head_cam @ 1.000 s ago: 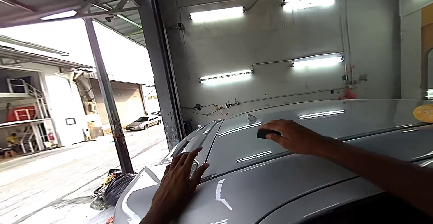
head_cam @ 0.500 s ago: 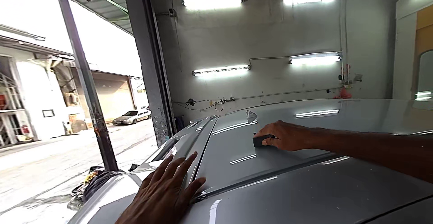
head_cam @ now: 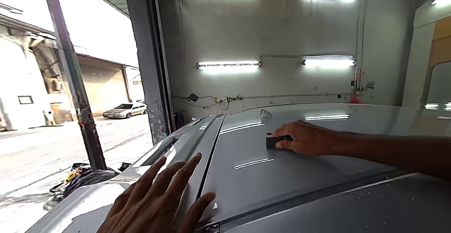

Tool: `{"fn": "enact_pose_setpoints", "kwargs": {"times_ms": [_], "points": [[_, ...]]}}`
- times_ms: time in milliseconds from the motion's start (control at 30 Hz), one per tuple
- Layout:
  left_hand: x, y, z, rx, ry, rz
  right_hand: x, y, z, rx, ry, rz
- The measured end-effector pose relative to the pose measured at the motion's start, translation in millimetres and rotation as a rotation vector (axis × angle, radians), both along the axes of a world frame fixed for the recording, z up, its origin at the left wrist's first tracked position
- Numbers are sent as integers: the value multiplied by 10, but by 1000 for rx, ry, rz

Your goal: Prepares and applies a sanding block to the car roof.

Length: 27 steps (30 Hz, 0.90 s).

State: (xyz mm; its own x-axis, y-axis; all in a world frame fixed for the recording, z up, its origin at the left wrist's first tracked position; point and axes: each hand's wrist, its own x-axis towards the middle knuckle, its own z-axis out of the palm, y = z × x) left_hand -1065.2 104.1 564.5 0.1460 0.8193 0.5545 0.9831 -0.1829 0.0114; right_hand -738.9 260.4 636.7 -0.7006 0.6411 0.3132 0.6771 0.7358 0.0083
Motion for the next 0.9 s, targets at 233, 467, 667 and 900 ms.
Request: {"fn": "enact_pose_setpoints", "kwargs": {"times_ms": [233, 467, 667, 900], "points": [[-18, -90, 7, 19, 30, 38, 103, -250, 24, 19, -11, -6], [-46, -101, 11, 31, 16, 65, -113, 156, 68, 27, -37, -37], [-23, -46, 10, 5, 36, 27, 60, -87, -33, 71, -19, 21], [-64, -76, 23, 15, 46, 43, -11, -83, -47, 101, -21, 29]]}}
